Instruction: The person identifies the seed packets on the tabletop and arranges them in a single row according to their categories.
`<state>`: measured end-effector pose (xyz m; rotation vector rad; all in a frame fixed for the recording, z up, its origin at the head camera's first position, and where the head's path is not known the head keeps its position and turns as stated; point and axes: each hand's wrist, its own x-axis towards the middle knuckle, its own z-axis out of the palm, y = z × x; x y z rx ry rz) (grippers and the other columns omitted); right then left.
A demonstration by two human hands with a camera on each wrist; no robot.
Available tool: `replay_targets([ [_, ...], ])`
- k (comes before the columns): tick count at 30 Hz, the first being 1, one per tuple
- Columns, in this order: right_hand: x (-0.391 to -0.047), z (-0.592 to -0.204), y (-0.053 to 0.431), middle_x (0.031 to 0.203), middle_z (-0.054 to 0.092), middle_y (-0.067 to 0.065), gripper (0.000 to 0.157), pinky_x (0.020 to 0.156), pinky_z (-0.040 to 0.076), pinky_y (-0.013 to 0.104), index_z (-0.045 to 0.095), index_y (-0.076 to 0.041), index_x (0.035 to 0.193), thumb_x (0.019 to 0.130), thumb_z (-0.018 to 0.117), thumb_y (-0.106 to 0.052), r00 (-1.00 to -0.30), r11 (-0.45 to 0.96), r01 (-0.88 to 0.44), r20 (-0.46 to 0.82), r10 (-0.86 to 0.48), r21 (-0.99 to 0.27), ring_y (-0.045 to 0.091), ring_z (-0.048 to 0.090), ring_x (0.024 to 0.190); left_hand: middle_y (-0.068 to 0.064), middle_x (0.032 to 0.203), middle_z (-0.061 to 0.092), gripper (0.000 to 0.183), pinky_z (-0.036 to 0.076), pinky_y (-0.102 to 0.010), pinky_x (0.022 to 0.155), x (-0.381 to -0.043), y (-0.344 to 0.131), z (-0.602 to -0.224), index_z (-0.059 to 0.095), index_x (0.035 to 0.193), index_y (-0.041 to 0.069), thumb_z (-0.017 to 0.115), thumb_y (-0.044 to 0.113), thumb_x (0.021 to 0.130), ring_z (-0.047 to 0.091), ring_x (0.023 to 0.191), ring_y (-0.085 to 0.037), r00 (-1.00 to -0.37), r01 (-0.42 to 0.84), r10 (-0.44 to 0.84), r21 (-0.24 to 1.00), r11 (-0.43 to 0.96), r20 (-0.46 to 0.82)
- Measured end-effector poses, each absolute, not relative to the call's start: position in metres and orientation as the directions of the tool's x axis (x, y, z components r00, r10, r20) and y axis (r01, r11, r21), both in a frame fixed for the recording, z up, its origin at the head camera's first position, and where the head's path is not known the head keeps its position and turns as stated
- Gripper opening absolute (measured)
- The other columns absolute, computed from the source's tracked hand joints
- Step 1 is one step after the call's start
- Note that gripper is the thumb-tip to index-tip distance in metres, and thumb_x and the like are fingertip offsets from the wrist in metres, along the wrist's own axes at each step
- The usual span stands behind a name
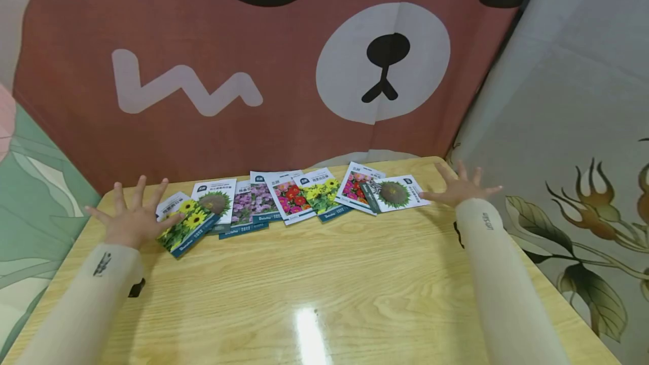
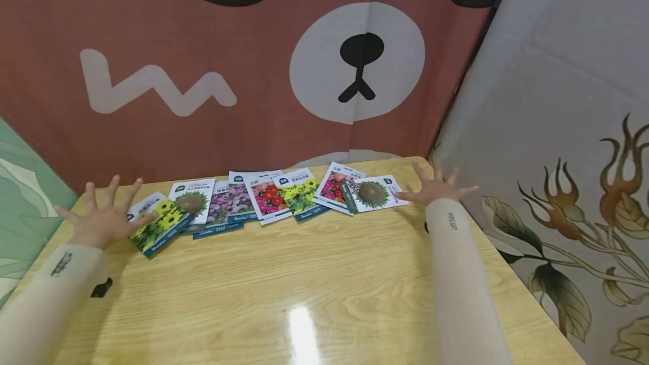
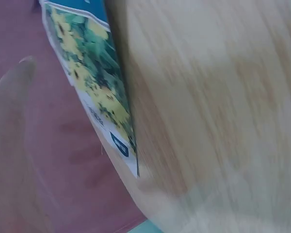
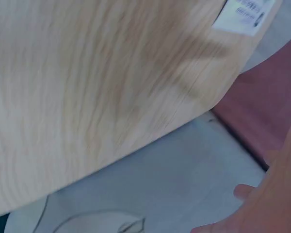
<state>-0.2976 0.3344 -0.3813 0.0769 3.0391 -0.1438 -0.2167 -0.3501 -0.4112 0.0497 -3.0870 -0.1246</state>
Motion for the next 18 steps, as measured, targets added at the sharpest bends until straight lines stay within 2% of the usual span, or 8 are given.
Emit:
replay_targets([
  [5, -0.309, -0.39, 0.313, 0.154, -0.012, 0.021, 0.098, 0.073, -0.008, 0.087, 0.0, -0.034, 0.151, 0.076, 0.043, -0.08, -0.995, 0.985, 0.015, -0.103, -0.002, -0.174, 0.058, -0.02, 0.129, -0.023, 0.149, -0.024, 0.096, -0.023, -0.08, 0.069, -0.215, -0.345, -0.409, -0.013, 0.149, 0.027, 0.033, 0.077, 0.082, -0.034, 0.122, -0.055, -0.996, -0.086, -0.089, 0.19, 0.978, 0.009],
  [9, -0.32, -0.4, 0.278, 0.154, -0.006, 0.021, 0.089, 0.083, 0.004, 0.085, 0.009, -0.027, 0.152, 0.084, 0.048, -0.068, -0.997, 0.949, -0.033, -0.056, -0.053, -0.314, 0.055, -0.007, 0.133, -0.027, 0.147, -0.026, 0.095, -0.014, -0.085, 0.071, -0.213, -0.341, -0.41, -0.016, 0.148, 0.024, 0.032, 0.076, 0.084, -0.03, 0.123, -0.058, -0.988, -0.154, -0.151, 0.297, 0.942, -0.034],
  [13, -0.32, -0.402, 0.228, 0.15, 0.012, 0.026, 0.071, 0.098, 0.024, 0.071, 0.029, -0.012, 0.147, 0.089, 0.058, -0.042, -0.993, 0.874, -0.117, 0.043, -0.109, -0.471, 0.05, 0.016, 0.133, -0.031, 0.146, -0.024, 0.092, -0.002, -0.087, 0.076, -0.209, -0.334, -0.411, -0.015, 0.149, 0.017, 0.034, 0.068, 0.089, -0.02, 0.125, -0.061, -0.981, -0.187, -0.19, 0.411, 0.892, -0.035],
  [15, -0.317, -0.401, 0.201, 0.144, 0.023, 0.027, 0.061, 0.099, 0.033, 0.061, 0.039, -0.006, 0.14, 0.089, 0.061, -0.03, -0.985, 0.822, -0.171, 0.101, -0.138, -0.543, 0.047, 0.03, 0.128, -0.034, 0.145, -0.021, 0.091, 0.006, -0.085, 0.08, -0.205, -0.331, -0.412, -0.013, 0.149, 0.011, 0.037, 0.061, 0.092, -0.013, 0.125, -0.064, -0.978, -0.191, -0.207, 0.467, 0.863, -0.017],
  [18, -0.312, -0.401, 0.161, 0.134, 0.038, 0.025, 0.052, 0.097, 0.04, 0.051, 0.05, -0.002, 0.131, 0.084, 0.064, -0.019, -0.962, 0.739, -0.271, 0.192, -0.194, -0.616, 0.04, 0.044, 0.117, -0.038, 0.144, -0.016, 0.089, 0.016, -0.08, 0.086, -0.199, -0.326, -0.414, -0.009, 0.148, 0.001, 0.041, 0.051, 0.094, -0.003, 0.122, -0.069, -0.972, -0.199, -0.237, 0.558, 0.805, -0.005],
])
